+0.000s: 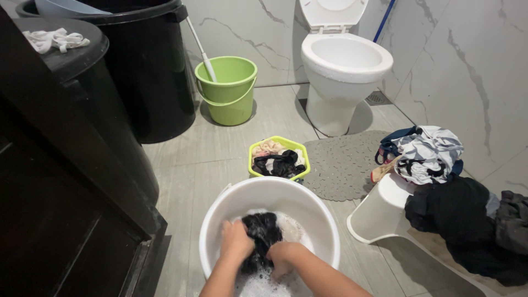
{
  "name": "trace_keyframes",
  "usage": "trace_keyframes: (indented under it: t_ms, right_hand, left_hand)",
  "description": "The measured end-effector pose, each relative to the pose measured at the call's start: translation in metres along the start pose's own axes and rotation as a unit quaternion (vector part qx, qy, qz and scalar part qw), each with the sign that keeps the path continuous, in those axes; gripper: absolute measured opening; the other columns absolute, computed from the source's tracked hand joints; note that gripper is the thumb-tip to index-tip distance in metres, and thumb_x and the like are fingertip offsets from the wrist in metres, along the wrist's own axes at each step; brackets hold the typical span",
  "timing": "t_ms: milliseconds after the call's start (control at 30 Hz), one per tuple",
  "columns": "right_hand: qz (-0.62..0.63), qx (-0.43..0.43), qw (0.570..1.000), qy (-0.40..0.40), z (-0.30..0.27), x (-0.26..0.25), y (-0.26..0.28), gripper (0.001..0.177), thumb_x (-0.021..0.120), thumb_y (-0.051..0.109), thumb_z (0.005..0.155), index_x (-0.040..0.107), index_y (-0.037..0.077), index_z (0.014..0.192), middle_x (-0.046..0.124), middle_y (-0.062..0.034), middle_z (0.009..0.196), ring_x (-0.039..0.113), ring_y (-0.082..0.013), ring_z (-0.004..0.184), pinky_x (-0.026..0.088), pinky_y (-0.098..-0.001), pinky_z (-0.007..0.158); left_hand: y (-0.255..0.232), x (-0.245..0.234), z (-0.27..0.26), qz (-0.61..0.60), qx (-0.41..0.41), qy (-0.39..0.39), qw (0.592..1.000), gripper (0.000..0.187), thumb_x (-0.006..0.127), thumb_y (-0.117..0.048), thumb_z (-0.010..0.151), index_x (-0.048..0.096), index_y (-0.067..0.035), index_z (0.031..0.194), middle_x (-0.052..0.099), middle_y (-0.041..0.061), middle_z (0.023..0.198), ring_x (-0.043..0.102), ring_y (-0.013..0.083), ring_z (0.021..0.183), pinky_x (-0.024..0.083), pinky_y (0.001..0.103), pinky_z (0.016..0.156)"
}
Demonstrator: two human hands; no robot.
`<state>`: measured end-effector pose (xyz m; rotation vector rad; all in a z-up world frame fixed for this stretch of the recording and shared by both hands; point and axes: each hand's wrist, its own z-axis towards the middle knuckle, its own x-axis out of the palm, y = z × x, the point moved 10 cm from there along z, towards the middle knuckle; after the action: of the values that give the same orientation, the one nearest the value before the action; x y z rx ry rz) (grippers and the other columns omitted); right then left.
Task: The person hand washes dark-colored garments in a white bucket filled with soapy water. They repeatedly submerge, scrub, and wring the clothes, then place the washed items onto a nearby white stool.
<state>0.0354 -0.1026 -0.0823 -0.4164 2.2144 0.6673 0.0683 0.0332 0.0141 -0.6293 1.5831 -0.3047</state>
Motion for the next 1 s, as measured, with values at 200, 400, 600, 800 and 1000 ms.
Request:
trace_keyframes:
  t_ms: [200,400,600,800,1000]
  right_hand:
    - [0.493,0.075,0.85,-0.173,-0.031,-0.073,-0.005,0.038,0.076,0.038,0.079,0.07,0.004,0.096,0.071,-0.0093,0.084,0.067,-0.0203,0.072,0.057,-0.037,0.06]
    - [0.631,0.058,0.726,-0.266,-0.074,-0.117,-0.016,0.038,0.087,0.035,0.081,0.072,0.004,0.099,0.07,-0.0055,0.086,0.064,-0.0143,0.071,0.049,-0.0315,0.059]
    - [0.474,0.1,0.796,-0.363,-0.083,-0.11,-0.059,0.027,0.079,0.028,0.079,0.079,0.007,0.095,0.071,-0.003,0.077,0.063,-0.0133,0.069,0.05,-0.029,0.063]
    - [0.569,0.17,0.663,-0.457,-0.131,-0.14,-0.022,0.027,0.068,0.024,0.084,0.066,-0.001,0.094,0.067,-0.0055,0.076,0.066,-0.0167,0.069,0.06,-0.0391,0.064]
    - [0.407,0.026,0.803,-0.435,-0.164,-0.205,0.102,0.034,0.078,0.025,0.072,0.07,0.0,0.093,0.074,-0.0087,0.078,0.07,-0.0167,0.072,0.057,-0.0327,0.069]
  left_hand:
    - [-0.001,0.057,-0.017,-0.003,0.033,0.276,0.961,0.07,0.1,-0.014,0.06,0.061,-0.005,0.117,0.069,0.016,0.116,0.067,0.0289,0.114,0.054,0.038,0.099]
    - [-0.007,0.005,0.005,-0.354,0.008,0.052,0.934,0.026,0.068,-0.011,0.084,0.077,-0.003,0.107,0.082,0.012,0.094,0.076,0.0211,0.085,0.057,0.032,0.079]
    - [-0.04,-0.044,-0.007,-0.397,0.027,0.109,0.911,0.029,0.087,-0.004,0.071,0.076,-0.003,0.098,0.079,0.005,0.086,0.071,0.0131,0.079,0.055,0.029,0.073]
    - [-0.058,-0.11,-0.024,-0.17,0.059,-0.032,0.983,0.031,0.09,-0.016,0.071,0.071,0.003,0.086,0.074,0.011,0.072,0.071,0.0213,0.067,0.057,0.034,0.064]
    - [-0.028,-0.007,-0.019,-0.4,-0.077,0.12,0.905,0.027,0.069,-0.02,0.086,0.067,-0.005,0.108,0.073,0.013,0.096,0.071,0.0223,0.083,0.057,0.039,0.074]
